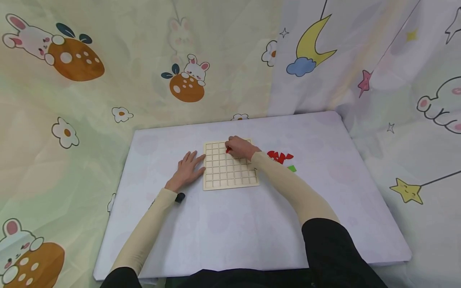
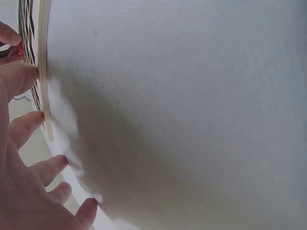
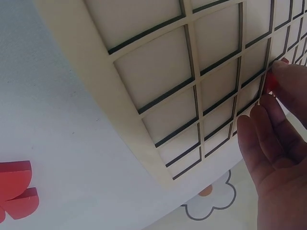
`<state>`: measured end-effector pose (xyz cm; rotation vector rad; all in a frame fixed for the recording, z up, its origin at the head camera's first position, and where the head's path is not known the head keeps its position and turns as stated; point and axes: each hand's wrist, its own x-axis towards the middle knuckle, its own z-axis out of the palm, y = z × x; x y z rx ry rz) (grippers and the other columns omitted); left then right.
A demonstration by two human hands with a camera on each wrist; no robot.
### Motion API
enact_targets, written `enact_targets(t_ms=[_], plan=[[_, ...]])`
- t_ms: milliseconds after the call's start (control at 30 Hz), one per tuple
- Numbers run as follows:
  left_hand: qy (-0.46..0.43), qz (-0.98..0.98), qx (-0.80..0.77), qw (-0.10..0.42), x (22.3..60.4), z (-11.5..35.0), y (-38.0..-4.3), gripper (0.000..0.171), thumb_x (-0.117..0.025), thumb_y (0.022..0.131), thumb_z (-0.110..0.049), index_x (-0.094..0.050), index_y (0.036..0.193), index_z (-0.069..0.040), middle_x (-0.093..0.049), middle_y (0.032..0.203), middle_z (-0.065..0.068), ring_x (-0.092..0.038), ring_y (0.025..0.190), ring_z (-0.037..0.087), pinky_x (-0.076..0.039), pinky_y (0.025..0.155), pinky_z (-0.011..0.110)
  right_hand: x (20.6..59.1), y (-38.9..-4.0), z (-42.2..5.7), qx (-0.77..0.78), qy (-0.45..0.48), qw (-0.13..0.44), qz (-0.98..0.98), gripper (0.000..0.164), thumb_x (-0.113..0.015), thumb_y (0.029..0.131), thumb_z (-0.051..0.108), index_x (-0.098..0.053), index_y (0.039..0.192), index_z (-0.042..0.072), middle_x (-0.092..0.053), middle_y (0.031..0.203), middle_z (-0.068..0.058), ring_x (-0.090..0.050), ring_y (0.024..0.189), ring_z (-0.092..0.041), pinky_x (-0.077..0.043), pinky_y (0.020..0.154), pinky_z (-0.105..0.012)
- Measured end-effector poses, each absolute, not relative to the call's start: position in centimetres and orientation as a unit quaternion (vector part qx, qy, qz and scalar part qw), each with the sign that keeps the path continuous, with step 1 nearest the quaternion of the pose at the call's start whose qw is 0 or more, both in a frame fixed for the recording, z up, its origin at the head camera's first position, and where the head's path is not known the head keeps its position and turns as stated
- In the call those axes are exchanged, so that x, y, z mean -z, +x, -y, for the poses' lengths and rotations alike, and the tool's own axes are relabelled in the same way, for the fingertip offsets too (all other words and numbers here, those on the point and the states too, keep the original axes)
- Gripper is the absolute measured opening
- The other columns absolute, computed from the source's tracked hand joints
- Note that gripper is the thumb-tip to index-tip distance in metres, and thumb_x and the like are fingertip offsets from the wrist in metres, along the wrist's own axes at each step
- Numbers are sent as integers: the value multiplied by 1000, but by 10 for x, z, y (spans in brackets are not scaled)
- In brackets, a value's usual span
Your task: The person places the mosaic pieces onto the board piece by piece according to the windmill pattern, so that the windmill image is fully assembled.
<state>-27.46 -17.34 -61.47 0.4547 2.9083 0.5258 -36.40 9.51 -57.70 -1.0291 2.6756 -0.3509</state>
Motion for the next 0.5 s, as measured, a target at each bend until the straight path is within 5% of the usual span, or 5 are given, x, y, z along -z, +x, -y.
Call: enact_targets(t_ms=[500], plan=[[154,-971,-170,71,616,174,-275,60,-51,98,-46,-36,152,-25,-15,160,13,-3,146,36,-14,109,56,576,-363,-94,111,-352,116,-922,17,-64,96,15,-70,109,7,-59,102,-10,-54,90,-23,-46,82,-35]])
